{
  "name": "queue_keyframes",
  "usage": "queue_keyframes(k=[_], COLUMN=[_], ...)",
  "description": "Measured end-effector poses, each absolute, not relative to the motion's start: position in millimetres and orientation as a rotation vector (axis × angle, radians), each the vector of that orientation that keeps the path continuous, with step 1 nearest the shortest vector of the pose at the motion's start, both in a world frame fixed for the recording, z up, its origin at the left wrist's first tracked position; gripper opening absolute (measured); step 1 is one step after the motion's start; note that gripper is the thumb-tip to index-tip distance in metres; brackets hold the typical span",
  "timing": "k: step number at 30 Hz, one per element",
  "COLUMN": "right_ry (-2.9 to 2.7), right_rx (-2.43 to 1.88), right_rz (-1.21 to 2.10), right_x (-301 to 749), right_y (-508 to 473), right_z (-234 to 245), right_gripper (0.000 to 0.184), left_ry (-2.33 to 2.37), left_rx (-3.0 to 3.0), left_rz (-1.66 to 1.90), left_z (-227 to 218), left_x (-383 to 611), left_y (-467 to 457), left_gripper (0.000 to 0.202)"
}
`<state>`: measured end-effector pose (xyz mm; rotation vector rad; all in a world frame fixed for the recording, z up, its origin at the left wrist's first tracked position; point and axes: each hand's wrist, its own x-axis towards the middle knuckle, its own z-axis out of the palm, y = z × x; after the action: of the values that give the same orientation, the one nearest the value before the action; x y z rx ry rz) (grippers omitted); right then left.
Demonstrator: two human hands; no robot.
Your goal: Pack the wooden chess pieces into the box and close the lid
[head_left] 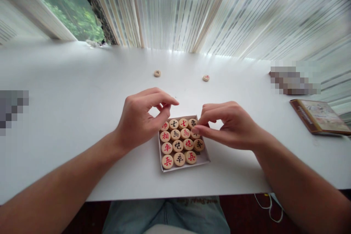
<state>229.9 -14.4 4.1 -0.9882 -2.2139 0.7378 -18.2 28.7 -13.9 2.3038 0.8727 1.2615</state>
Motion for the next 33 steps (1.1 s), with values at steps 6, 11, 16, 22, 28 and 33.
queue_keyframes(k=[6, 11, 16, 22, 28, 33], right_ry=[-1.874, -1.72, -1.704, -1.778, -1.857, -1.914], right_rx=[-1.293, -1.361, -1.385, -1.375, -1.331, -1.292], right_rz=[0.499, 0.471, 0.494, 0.508, 0.453, 0.421], right_x=[233, 239, 242, 239, 235, 234], right_y=[0, 13, 17, 16, 17, 16], right_z=[-17, -30, -35, -37, -38, -38], right_gripper=[0.056, 0.069, 0.074, 0.07, 0.063, 0.059], left_ry=[0.998, 1.045, 1.071, 1.059, 1.054, 1.055], left_rx=[2.238, 2.196, 2.194, 2.216, 2.25, 2.263], left_rz=[1.244, 1.183, 1.148, 1.143, 1.137, 1.149], left_z=[-21, -25, -25, -22, -23, -22], left_x=[-22, -23, -24, -23, -25, -25], left_y=[39, 43, 44, 43, 43, 43], left_gripper=[0.017, 0.015, 0.015, 0.014, 0.012, 0.014])
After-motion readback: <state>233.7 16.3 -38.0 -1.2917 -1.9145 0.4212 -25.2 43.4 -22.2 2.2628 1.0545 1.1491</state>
